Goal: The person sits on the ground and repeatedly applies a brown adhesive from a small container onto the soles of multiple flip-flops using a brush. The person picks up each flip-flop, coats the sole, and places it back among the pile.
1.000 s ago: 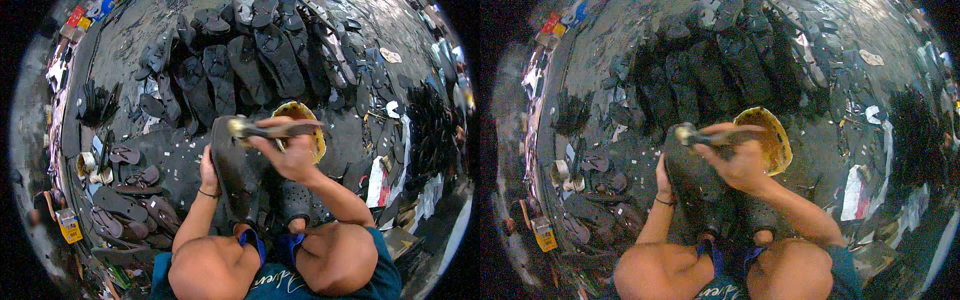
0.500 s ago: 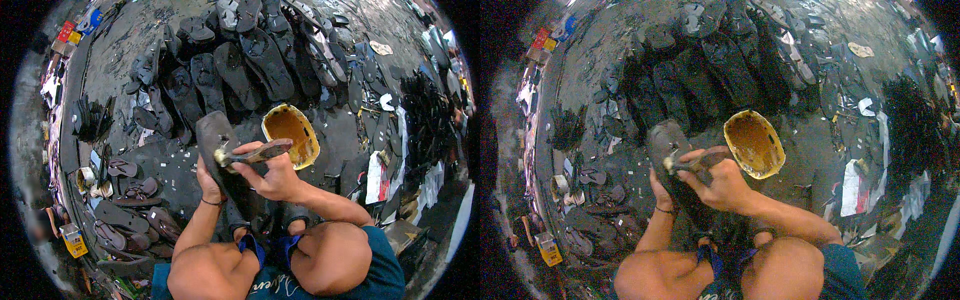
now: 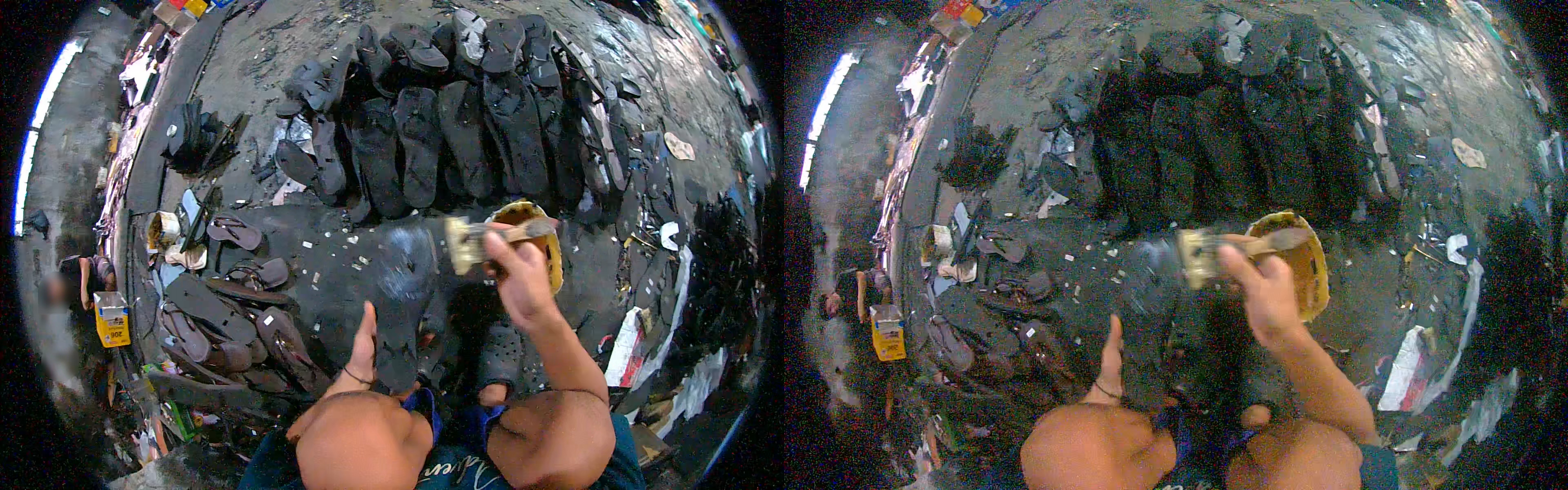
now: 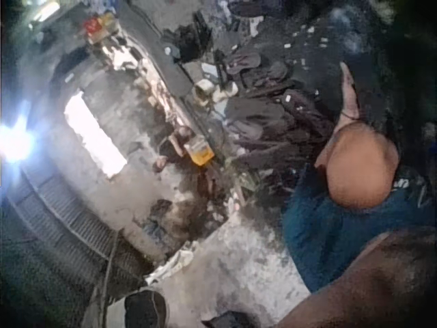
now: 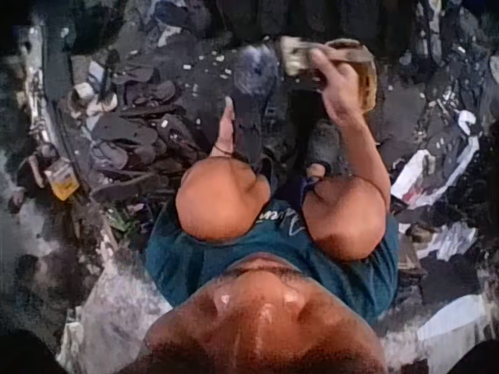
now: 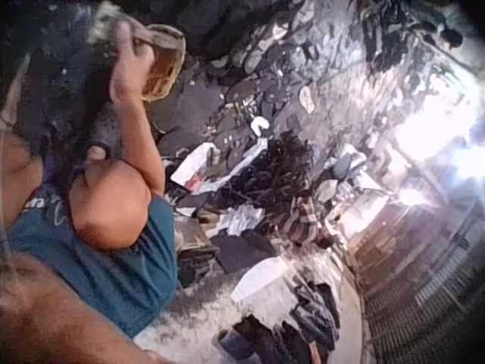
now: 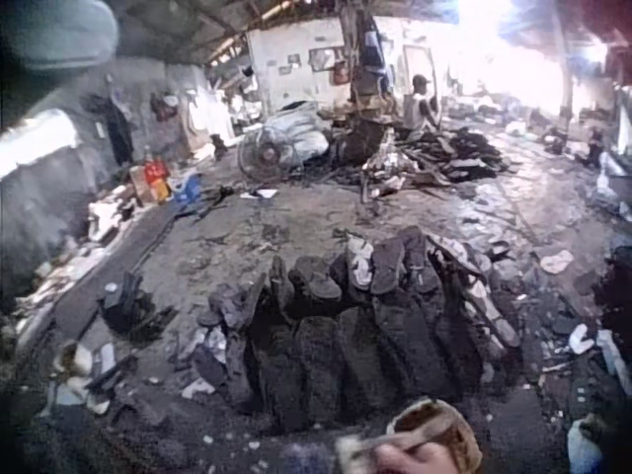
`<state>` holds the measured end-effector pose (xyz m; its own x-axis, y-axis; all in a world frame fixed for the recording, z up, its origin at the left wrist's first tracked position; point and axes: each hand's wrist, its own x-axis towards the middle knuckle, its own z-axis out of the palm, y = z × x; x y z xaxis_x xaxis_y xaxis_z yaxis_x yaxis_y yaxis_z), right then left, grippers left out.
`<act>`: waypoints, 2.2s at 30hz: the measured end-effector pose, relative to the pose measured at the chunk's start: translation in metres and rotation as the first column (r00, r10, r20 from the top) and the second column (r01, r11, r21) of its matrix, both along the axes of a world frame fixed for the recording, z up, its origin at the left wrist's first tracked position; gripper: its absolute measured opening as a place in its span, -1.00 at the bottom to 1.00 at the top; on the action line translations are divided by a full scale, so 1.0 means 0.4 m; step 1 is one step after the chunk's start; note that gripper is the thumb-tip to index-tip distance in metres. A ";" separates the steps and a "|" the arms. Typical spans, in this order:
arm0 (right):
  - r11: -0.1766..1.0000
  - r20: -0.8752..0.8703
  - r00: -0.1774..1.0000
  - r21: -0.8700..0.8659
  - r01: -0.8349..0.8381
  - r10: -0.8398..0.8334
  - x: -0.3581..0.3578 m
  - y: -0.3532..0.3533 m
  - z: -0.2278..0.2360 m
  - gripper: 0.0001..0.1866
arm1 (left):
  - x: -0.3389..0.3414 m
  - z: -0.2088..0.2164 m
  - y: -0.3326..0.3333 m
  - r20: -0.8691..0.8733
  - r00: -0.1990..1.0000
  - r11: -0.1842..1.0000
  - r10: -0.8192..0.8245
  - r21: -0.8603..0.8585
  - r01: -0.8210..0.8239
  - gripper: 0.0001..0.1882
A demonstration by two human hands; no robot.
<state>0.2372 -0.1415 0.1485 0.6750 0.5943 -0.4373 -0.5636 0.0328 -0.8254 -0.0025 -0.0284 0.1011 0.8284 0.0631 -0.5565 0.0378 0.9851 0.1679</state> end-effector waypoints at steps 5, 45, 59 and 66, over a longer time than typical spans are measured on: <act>0.976 0.657 0.724 -0.092 -0.199 0.210 -0.070 0.092 -0.001 -0.73 | 0.245 0.038 0.112 -0.039 0.978 0.847 0.206 0.507 -0.158 -0.19; 0.926 0.366 0.895 -0.358 -0.117 0.255 -0.028 -0.099 -0.148 -0.72 | 0.215 -0.159 0.947 -0.061 0.390 0.362 0.919 0.526 -0.770 -0.13; 0.557 0.574 0.519 -0.804 0.210 0.633 0.107 -0.240 -0.076 -0.73 | -0.156 -0.183 0.695 -0.135 0.435 -0.097 0.890 0.877 0.470 -0.07; 0.331 0.286 0.505 -0.944 0.000 0.815 0.001 -0.361 -0.044 -0.70 | -0.118 -0.136 0.005 -0.468 0.882 -0.332 -0.054 0.842 0.426 -0.26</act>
<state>0.2377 -0.2860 0.1311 0.7184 0.5383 -0.4407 0.4281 -0.8414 -0.3298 -0.0499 -0.0263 0.0467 0.8695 0.4580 -0.1848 0.4194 -0.4871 0.7661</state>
